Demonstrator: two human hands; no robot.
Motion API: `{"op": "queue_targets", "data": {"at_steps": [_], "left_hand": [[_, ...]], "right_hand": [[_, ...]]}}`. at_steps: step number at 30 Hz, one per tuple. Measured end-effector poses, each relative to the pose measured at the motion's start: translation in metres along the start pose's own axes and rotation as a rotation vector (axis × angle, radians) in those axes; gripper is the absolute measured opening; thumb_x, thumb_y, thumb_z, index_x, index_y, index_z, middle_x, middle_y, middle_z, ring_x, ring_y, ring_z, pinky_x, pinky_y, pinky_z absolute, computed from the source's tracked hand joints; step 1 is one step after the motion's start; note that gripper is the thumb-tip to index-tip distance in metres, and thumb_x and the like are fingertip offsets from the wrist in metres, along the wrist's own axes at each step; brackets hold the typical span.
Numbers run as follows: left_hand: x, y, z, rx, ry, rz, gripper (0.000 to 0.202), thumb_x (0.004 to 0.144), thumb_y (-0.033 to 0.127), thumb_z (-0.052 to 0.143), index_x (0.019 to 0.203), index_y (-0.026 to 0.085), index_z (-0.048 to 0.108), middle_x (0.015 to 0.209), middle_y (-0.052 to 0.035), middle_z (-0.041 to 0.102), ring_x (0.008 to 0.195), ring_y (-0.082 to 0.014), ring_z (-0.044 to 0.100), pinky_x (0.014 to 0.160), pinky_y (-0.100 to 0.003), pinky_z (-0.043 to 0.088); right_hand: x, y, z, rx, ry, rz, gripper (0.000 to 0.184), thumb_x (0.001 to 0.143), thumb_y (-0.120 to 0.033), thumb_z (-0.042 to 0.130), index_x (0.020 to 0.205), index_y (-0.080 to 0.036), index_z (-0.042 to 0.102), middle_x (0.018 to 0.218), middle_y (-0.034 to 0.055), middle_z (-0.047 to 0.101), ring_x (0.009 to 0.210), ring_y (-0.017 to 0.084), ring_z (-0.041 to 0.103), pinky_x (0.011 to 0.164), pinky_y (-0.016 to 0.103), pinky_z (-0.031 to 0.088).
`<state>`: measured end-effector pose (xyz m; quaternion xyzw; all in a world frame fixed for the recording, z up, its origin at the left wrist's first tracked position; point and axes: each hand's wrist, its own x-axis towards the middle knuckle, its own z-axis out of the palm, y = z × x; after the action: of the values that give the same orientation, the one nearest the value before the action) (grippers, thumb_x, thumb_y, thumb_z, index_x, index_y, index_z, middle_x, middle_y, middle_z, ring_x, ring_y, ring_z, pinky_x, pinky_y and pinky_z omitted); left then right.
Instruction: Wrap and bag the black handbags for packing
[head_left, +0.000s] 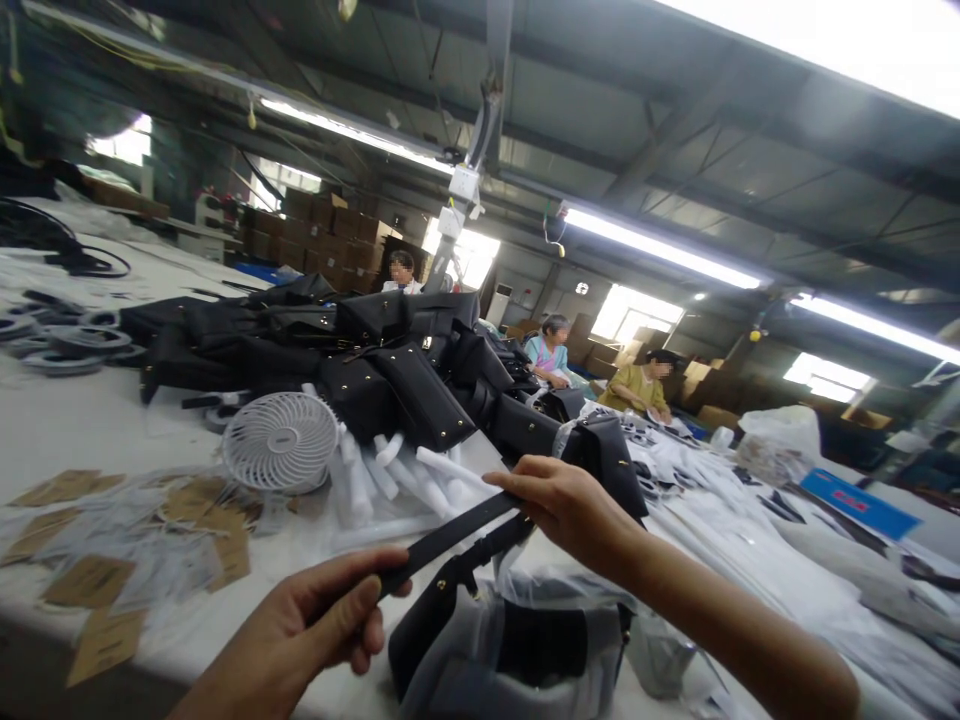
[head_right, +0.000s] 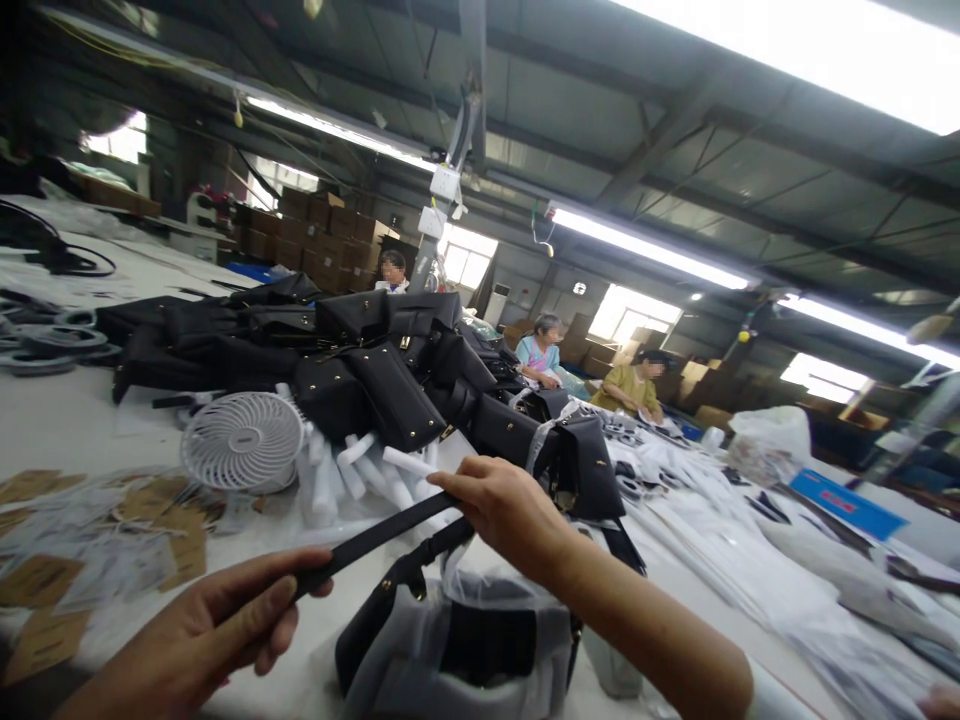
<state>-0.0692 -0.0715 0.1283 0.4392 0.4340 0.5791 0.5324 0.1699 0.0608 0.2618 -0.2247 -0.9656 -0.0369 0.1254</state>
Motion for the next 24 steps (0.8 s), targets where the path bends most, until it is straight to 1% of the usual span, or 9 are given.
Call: {"op": "queue_targets", "data": {"at_steps": [3, 5, 8, 10, 12, 15, 19, 21, 24], "left_hand": [[0.006, 0.004, 0.012, 0.096, 0.140, 0.138, 0.054, 0.085, 0.059, 0.059, 0.122, 0.020, 0.058, 0.080, -0.0045, 0.070, 0.054, -0.0134, 0.059, 0.047, -0.023, 0.048], [0.010, 0.008, 0.025, 0.128, 0.136, 0.200, 0.050, 0.086, 0.058, 0.059, 0.119, 0.020, 0.054, 0.071, -0.0008, 0.069, 0.049, -0.0116, 0.057, 0.044, -0.020, 0.043], [0.016, 0.014, 0.041, 0.170, 0.059, 0.237, 0.040, 0.085, 0.054, 0.062, 0.107, 0.021, 0.058, 0.062, 0.0011, 0.068, 0.049, -0.0121, 0.058, 0.048, -0.019, 0.046], [0.019, 0.017, 0.044, 0.160, 0.078, 0.250, 0.035, 0.082, 0.050, 0.068, 0.100, 0.020, 0.064, 0.067, -0.0007, 0.071, 0.057, -0.0146, 0.063, 0.053, -0.021, 0.051], [0.023, 0.017, 0.045, 0.127, 0.127, 0.244, 0.034, 0.077, 0.047, 0.074, 0.096, 0.019, 0.069, 0.074, -0.0024, 0.073, 0.064, -0.0163, 0.067, 0.058, -0.022, 0.055], [0.029, 0.016, 0.049, 0.017, 0.182, 0.222, 0.036, 0.070, 0.045, 0.080, 0.093, 0.018, 0.071, 0.078, -0.0033, 0.075, 0.068, -0.0180, 0.069, 0.061, -0.024, 0.057], [0.036, 0.017, 0.066, -0.141, 0.141, 0.210, 0.041, 0.066, 0.044, 0.084, 0.093, 0.019, 0.066, 0.075, -0.0025, 0.075, 0.068, -0.0197, 0.071, 0.062, -0.026, 0.057], [0.037, 0.019, 0.074, -0.166, 0.092, 0.202, 0.040, 0.067, 0.043, 0.084, 0.092, 0.018, 0.065, 0.075, -0.0027, 0.074, 0.067, -0.0194, 0.070, 0.062, -0.027, 0.057], [0.038, 0.026, 0.079, -0.145, 0.099, 0.182, 0.035, 0.066, 0.042, 0.085, 0.083, 0.016, 0.068, 0.072, -0.0025, 0.073, 0.066, -0.0160, 0.067, 0.061, -0.023, 0.054]], "right_hand": [[-0.001, -0.012, -0.003, 0.039, -0.011, -0.043, 0.046, 0.091, -0.028, 0.063, 0.136, -0.023, 0.055, 0.107, 0.0079, 0.068, 0.100, 0.023, 0.061, 0.090, 0.034, 0.047], [-0.002, -0.025, -0.005, 0.110, -0.029, -0.104, 0.056, 0.087, -0.040, 0.069, 0.138, -0.023, 0.053, 0.112, 0.0083, 0.068, 0.105, 0.024, 0.060, 0.097, 0.036, 0.044], [-0.003, -0.038, -0.009, 0.218, -0.067, -0.150, 0.038, 0.094, -0.044, 0.059, 0.127, -0.025, 0.063, 0.098, 0.0051, 0.069, 0.088, 0.017, 0.064, 0.082, 0.027, 0.047], [-0.006, -0.036, -0.010, 0.236, -0.049, -0.114, 0.029, 0.097, -0.038, 0.055, 0.120, -0.025, 0.068, 0.091, 0.0036, 0.068, 0.080, 0.014, 0.064, 0.072, 0.023, 0.046], [-0.010, -0.029, -0.011, 0.225, -0.014, -0.052, 0.025, 0.097, -0.033, 0.057, 0.117, -0.025, 0.069, 0.090, 0.0033, 0.068, 0.079, 0.014, 0.064, 0.070, 0.022, 0.045], [-0.015, -0.019, -0.010, 0.167, 0.043, -0.027, 0.025, 0.097, -0.031, 0.057, 0.118, -0.024, 0.068, 0.094, 0.0040, 0.070, 0.082, 0.015, 0.064, 0.072, 0.024, 0.045], [-0.017, -0.020, -0.003, 0.064, 0.104, -0.171, 0.039, 0.090, -0.046, 0.065, 0.122, -0.024, 0.064, 0.099, 0.0042, 0.072, 0.088, 0.019, 0.065, 0.083, 0.031, 0.044], [-0.019, -0.022, 0.001, 0.023, 0.128, -0.212, 0.036, 0.093, -0.046, 0.060, 0.122, -0.026, 0.063, 0.093, 0.0024, 0.072, 0.080, 0.017, 0.064, 0.077, 0.030, 0.044], [-0.022, -0.018, 0.003, -0.008, 0.214, -0.203, 0.033, 0.095, -0.043, 0.058, 0.122, -0.026, 0.063, 0.088, 0.0025, 0.071, 0.074, 0.016, 0.062, 0.071, 0.029, 0.044]]}}
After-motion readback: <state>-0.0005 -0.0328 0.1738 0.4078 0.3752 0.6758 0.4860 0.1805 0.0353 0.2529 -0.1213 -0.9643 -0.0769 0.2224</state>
